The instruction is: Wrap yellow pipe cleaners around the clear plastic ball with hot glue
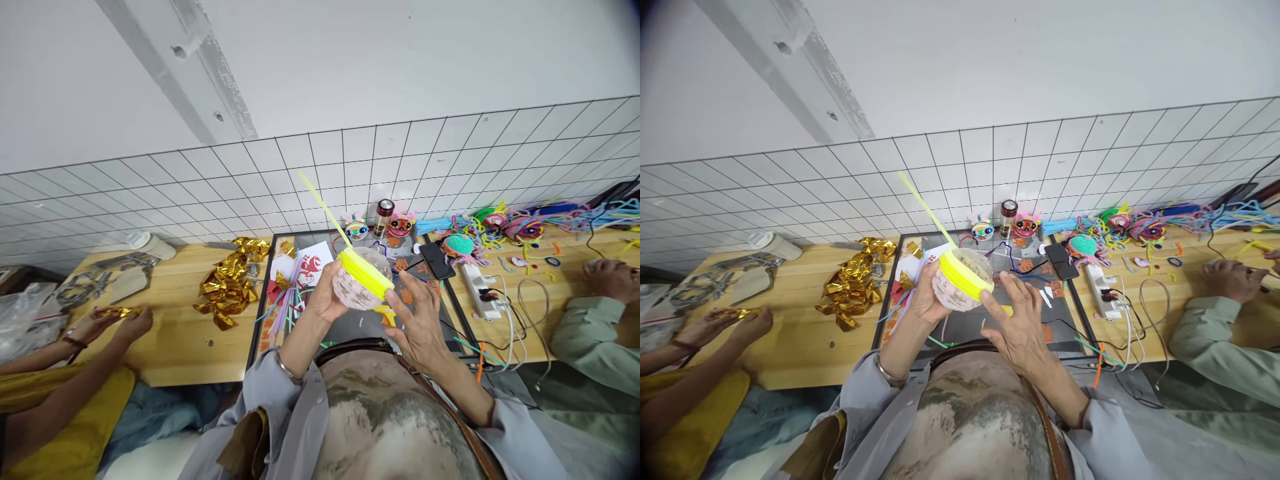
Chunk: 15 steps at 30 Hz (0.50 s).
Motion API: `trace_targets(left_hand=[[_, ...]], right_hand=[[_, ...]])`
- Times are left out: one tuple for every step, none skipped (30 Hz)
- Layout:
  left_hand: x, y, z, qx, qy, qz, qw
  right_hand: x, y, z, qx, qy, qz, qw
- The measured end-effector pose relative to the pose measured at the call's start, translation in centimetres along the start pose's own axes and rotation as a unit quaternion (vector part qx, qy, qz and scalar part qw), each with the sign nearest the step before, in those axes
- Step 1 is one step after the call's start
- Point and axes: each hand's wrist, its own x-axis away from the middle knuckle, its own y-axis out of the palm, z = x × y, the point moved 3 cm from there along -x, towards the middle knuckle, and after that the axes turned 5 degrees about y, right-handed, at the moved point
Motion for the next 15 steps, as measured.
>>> trace_targets(left_hand=[[0.0, 0.1, 0.0, 0.001, 0.003, -0.004, 1.000], [-0.1, 0.2, 0.1, 0.003, 0.006, -0.007, 1.000], [-0.1, 0.3, 0.1, 0.006, 0.010, -0.008, 1.000], [-0.1, 0.3, 0.2, 0.008, 0.012, -0.010, 1.000], [-0.2, 0.3, 0.2, 0.010, 0.012, -0.012, 1.000], [-0.2, 0.3, 0.2, 0.009, 0.010, -0.015, 1.000], [-0.2, 0.3, 0.2, 0.008, 0.007, -0.017, 1.000], [-0.3, 0.2, 0.1, 0.007, 0.004, -0.019, 1.000], [-0.3, 0.2, 0.1, 0.005, 0.004, -0.019, 1.000], [-0.4, 0.1, 0.0, 0.003, 0.008, -0.017, 1.000], [-0.5, 0.0, 0.0, 0.001, 0.014, -0.014, 1.000], [-0.5, -0.1, -0.1, -0.001, 0.022, -0.012, 1.000], [-0.5, -0.2, -0.1, -0.004, 0.028, -0.010, 1.000], [-0.5, -0.3, -0.2, -0.008, 0.030, -0.007, 0.999], [-0.5, -0.4, -0.3, -0.013, 0.027, -0.004, 1.000]], right_hand=[[-0.1, 0.0, -0.1, 0.006, -0.006, 0.001, 1.000], [-0.2, 0.0, -0.2, 0.011, -0.010, 0.002, 1.000], [-0.3, 0.0, -0.3, 0.016, -0.012, 0.002, 1.000], [-0.4, -0.1, -0.4, 0.021, -0.013, 0.004, 1.000], [-0.5, -0.1, -0.4, 0.025, -0.012, 0.005, 1.000], [-0.7, -0.1, -0.4, 0.028, -0.013, 0.007, 1.000], [-0.8, -0.1, -0.5, 0.030, -0.014, 0.009, 0.999], [-0.8, -0.2, -0.5, 0.033, -0.016, 0.010, 0.999], [-0.9, -0.2, -0.5, 0.035, -0.018, 0.011, 0.999], [-1.0, -0.3, -0.6, 0.038, -0.021, 0.012, 0.999], [-1.1, -0.3, -0.6, 0.040, -0.024, 0.013, 0.999], [-1.2, -0.4, -0.6, 0.042, -0.026, 0.015, 0.999], [-1.3, -0.4, -0.7, 0.044, -0.028, 0.017, 0.998], [-1.4, -0.5, -0.7, 0.044, -0.030, 0.019, 0.998], [-1.5, -0.6, -0.8, 0.044, -0.033, 0.021, 0.998]])
